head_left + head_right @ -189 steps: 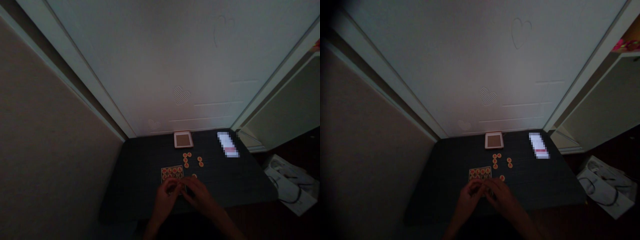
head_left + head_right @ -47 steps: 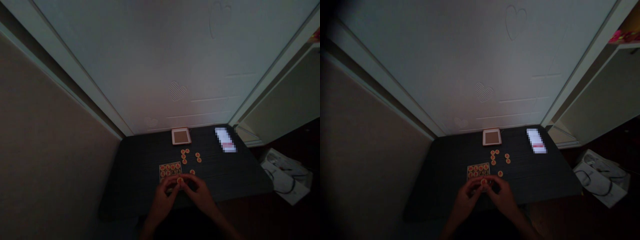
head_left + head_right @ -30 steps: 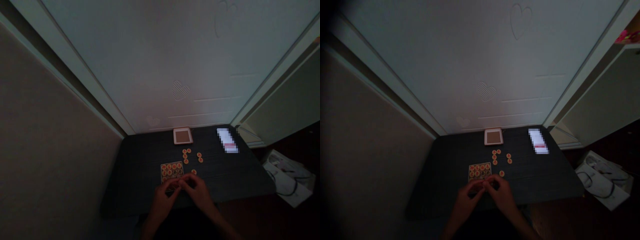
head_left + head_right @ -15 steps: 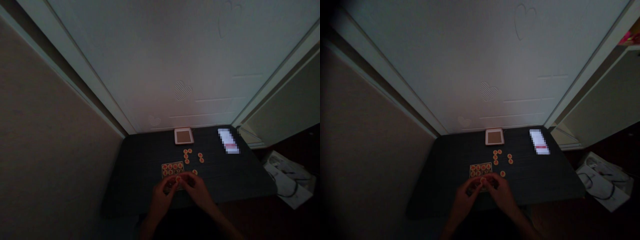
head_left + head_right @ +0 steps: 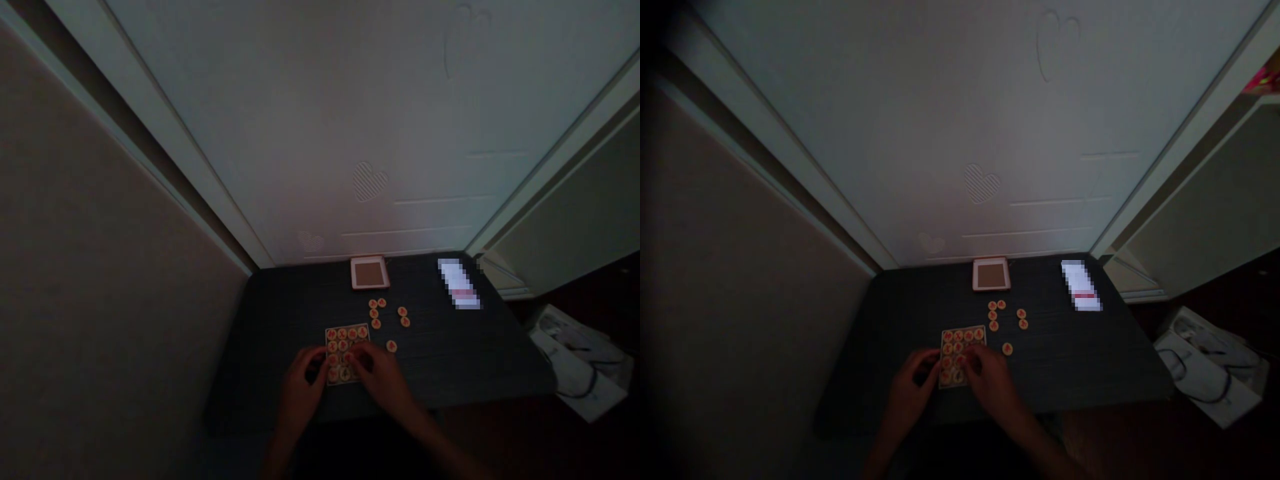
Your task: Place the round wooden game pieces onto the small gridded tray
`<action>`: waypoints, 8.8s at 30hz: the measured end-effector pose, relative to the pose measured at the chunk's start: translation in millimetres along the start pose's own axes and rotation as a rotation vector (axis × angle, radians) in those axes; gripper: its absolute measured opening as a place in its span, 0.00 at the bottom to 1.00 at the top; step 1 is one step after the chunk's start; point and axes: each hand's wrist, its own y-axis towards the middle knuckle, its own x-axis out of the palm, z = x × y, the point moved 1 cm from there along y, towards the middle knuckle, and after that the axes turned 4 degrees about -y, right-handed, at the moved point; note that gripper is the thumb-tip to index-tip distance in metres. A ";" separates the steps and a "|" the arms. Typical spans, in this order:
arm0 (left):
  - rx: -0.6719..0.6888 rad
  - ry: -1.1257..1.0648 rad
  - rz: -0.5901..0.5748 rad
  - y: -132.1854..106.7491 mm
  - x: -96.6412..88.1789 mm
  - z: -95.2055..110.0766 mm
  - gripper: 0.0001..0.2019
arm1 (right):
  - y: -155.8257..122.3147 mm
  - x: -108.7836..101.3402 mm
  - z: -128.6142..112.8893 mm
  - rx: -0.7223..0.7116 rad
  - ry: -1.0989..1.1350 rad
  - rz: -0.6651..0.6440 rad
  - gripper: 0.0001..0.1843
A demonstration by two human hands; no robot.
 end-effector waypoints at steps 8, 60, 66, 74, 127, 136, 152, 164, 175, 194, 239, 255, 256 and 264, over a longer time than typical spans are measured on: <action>0.022 -0.005 -0.016 -2.8 12.9 -13.3 0.11 | 1.9 10.8 1.5 -0.009 -0.137 0.005 0.08; -0.001 -0.122 -0.071 1.4 31.7 42.5 0.11 | -15.0 -62.7 61.3 -0.111 -0.286 0.136 0.14; -0.201 -0.341 -0.214 -4.0 47.4 50.5 0.15 | -25.4 -66.7 30.8 -0.184 -0.185 0.086 0.16; -0.324 -0.571 -0.323 -8.3 59.9 57.3 0.15 | -35.8 -55.5 5.5 -0.317 -0.153 -0.034 0.18; -0.109 -0.301 -0.281 -15.1 51.2 58.9 0.12 | -27.4 -43.6 4.8 0.217 0.374 0.080 0.16; -0.092 -0.278 -0.230 -13.3 50.8 60.9 0.11 | -28.1 -42.8 1.5 0.228 0.377 0.091 0.20; -0.075 -0.292 -0.228 -9.4 43.4 71.0 0.10 | -28.9 -47.8 1.3 0.156 0.421 0.030 0.19; -0.075 -0.289 -0.243 -10.3 40.1 68.5 0.14 | -29.9 -48.0 -1.2 0.139 0.496 0.028 0.18; -0.071 -0.345 -0.266 -10.6 36.1 69.6 0.11 | -31.7 -52.6 -7.5 0.124 0.464 0.028 0.17; -0.145 -0.372 -0.296 -8.7 36.0 66.4 0.11 | -32.2 -48.5 -2.6 0.116 0.394 0.010 0.16; 0.129 -0.104 -0.256 -18.2 45.7 51.9 0.13 | -32.3 -40.1 8.5 0.191 0.406 0.048 0.15; 0.096 -0.157 -0.223 -18.0 50.0 51.5 0.12 | -29.3 -45.5 7.0 0.205 0.344 0.058 0.17; 0.091 -0.162 -0.227 -17.7 49.2 51.4 0.11 | -29.1 -45.7 6.3 0.200 0.352 0.046 0.17; 0.079 -0.119 -0.215 -17.6 41.9 48.4 0.11 | -25.7 -40.3 5.5 0.185 0.424 -0.063 0.18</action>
